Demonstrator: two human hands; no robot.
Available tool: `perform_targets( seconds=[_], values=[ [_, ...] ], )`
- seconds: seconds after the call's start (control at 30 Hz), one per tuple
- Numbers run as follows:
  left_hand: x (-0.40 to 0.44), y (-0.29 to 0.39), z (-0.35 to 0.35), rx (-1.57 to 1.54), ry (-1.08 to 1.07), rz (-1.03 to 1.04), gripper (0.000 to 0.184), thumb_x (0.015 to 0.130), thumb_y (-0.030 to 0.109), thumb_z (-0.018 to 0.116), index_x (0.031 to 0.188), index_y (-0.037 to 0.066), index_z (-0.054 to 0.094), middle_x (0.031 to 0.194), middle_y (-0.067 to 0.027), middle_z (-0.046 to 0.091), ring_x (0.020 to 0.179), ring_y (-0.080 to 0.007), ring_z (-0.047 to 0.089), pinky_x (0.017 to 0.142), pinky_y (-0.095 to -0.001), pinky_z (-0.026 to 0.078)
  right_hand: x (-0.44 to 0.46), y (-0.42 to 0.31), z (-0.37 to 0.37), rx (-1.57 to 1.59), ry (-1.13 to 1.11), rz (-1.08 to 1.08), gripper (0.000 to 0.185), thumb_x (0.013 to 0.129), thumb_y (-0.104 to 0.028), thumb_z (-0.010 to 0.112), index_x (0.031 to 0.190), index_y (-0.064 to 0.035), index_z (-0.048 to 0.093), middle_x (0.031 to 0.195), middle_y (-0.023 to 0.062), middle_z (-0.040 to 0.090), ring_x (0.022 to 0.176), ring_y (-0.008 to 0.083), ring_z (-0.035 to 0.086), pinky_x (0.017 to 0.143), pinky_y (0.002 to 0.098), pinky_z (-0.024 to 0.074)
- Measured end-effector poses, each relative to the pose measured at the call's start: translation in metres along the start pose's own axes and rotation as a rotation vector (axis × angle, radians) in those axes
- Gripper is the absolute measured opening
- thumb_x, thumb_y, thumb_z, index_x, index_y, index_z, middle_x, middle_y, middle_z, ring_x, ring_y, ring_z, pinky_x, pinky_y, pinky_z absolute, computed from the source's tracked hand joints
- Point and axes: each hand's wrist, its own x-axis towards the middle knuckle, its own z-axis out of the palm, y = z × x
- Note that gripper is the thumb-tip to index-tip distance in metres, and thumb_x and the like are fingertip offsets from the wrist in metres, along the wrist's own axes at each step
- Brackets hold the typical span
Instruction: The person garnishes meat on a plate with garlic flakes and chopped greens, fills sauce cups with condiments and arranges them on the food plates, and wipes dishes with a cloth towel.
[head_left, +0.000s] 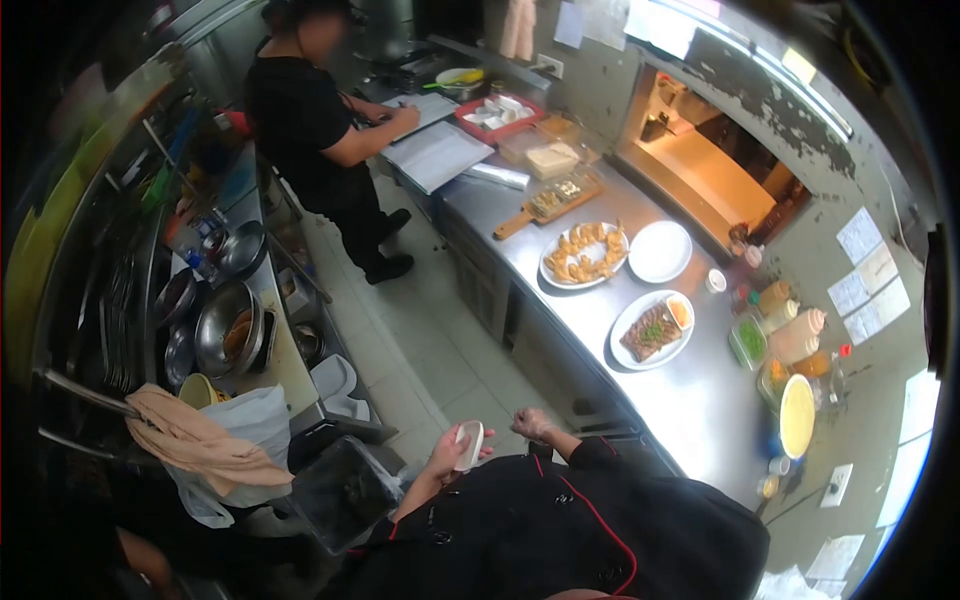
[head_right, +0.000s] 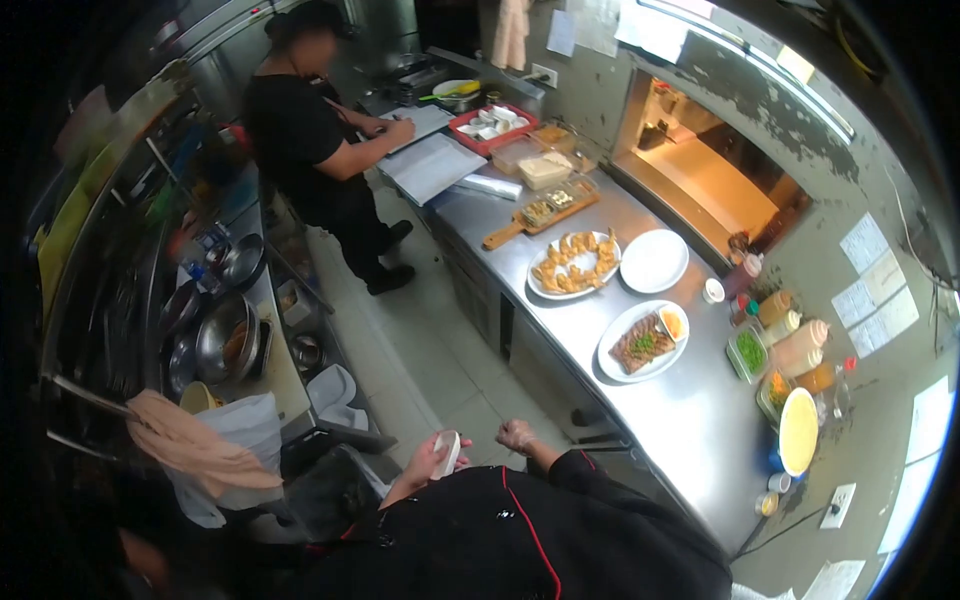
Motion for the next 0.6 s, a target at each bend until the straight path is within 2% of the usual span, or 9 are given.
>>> perform_targets(
  seconds=[0.1, 0.13, 0.23, 0.33, 0.43, 0.53, 0.6],
  values=[
    [0.014, -0.002, -0.004, 0.230, 0.137, 0.016, 0.024, 0.094, 0.020, 0.040, 0.113, 0.004, 0.040, 0.100, -0.0178, 0.059, 0.067, -0.0258, 0.064, 0.057, -0.0324, 0.054, -0.005, 0.000, -0.002, 0.027, 0.042, -0.042, 0.025, 0.070, -0.029, 0.057, 0.080, -0.0064, 0.060, 0.082, 0.0171, 0.061, 0.080, 0.0345, 0.059, 0.070, 0.0417, 0.0466],
    [0.013, 0.007, 0.014, 0.254, 0.218, 0.016, 0.022, 0.095, 0.024, 0.039, 0.105, 0.004, 0.042, 0.091, -0.0155, 0.061, 0.056, -0.0225, 0.061, 0.048, -0.0309, 0.053, -0.010, -0.002, -0.005, 0.058, 0.048, -0.057, 0.024, 0.070, -0.028, 0.057, 0.079, -0.0061, 0.060, 0.081, 0.0173, 0.061, 0.080, 0.0349, 0.058, 0.070, 0.0422, 0.0464],
    [0.029, -0.002, 0.018, 0.300, 0.197, 0.105, 0.023, 0.095, 0.026, 0.038, 0.103, 0.004, 0.043, 0.086, -0.0141, 0.061, 0.053, -0.0199, 0.059, 0.048, -0.0308, 0.052, -0.015, 0.002, -0.012, 0.115, 0.083, -0.130, 0.020, 0.070, -0.025, 0.056, 0.075, -0.0051, 0.058, 0.079, 0.0185, 0.061, 0.078, 0.0363, 0.058, 0.069, 0.0436, 0.0458],
    [0.045, -0.014, 0.030, 0.377, 0.230, 0.089, 0.024, 0.096, 0.026, 0.036, 0.102, 0.005, 0.044, 0.085, -0.0135, 0.060, 0.055, -0.0192, 0.059, 0.048, -0.0312, 0.053, -0.025, 0.003, -0.029, 0.113, 0.152, -0.201, 0.018, 0.070, -0.022, 0.055, 0.073, -0.0044, 0.058, 0.077, 0.0194, 0.060, 0.076, 0.0375, 0.057, 0.068, 0.0439, 0.0456],
    [0.061, -0.037, 0.033, 0.374, 0.254, 0.070, 0.019, 0.093, 0.012, 0.034, 0.107, 0.004, 0.044, 0.085, -0.0141, 0.060, 0.062, -0.0213, 0.060, 0.051, -0.0326, 0.054, -0.034, 0.006, -0.046, 0.126, 0.222, -0.239, 0.017, 0.070, -0.021, 0.054, 0.073, -0.0041, 0.058, 0.076, 0.0201, 0.059, 0.076, 0.0382, 0.056, 0.067, 0.0437, 0.0454],
    [0.076, -0.063, 0.028, 0.268, 0.342, -0.031, 0.036, 0.082, -0.004, 0.028, 0.115, 0.004, 0.041, 0.093, -0.0166, 0.057, 0.070, -0.0257, 0.061, 0.058, -0.0363, 0.055, -0.031, 0.026, -0.056, 0.145, 0.305, -0.324, 0.017, 0.069, -0.021, 0.055, 0.071, -0.0040, 0.056, 0.070, 0.0192, 0.058, 0.069, 0.0372, 0.056, 0.063, 0.0434, 0.0443],
    [0.089, -0.092, 0.008, 0.165, 0.404, -0.093, 0.051, 0.072, -0.009, 0.027, 0.120, 0.004, 0.039, 0.100, -0.0182, 0.054, 0.073, -0.0292, 0.061, 0.064, -0.0413, 0.055, -0.030, 0.037, -0.065, 0.149, 0.348, -0.370, 0.017, 0.069, -0.020, 0.055, 0.069, -0.0038, 0.055, 0.068, 0.0188, 0.057, 0.066, 0.0366, 0.055, 0.062, 0.0431, 0.0438]
  ],
)
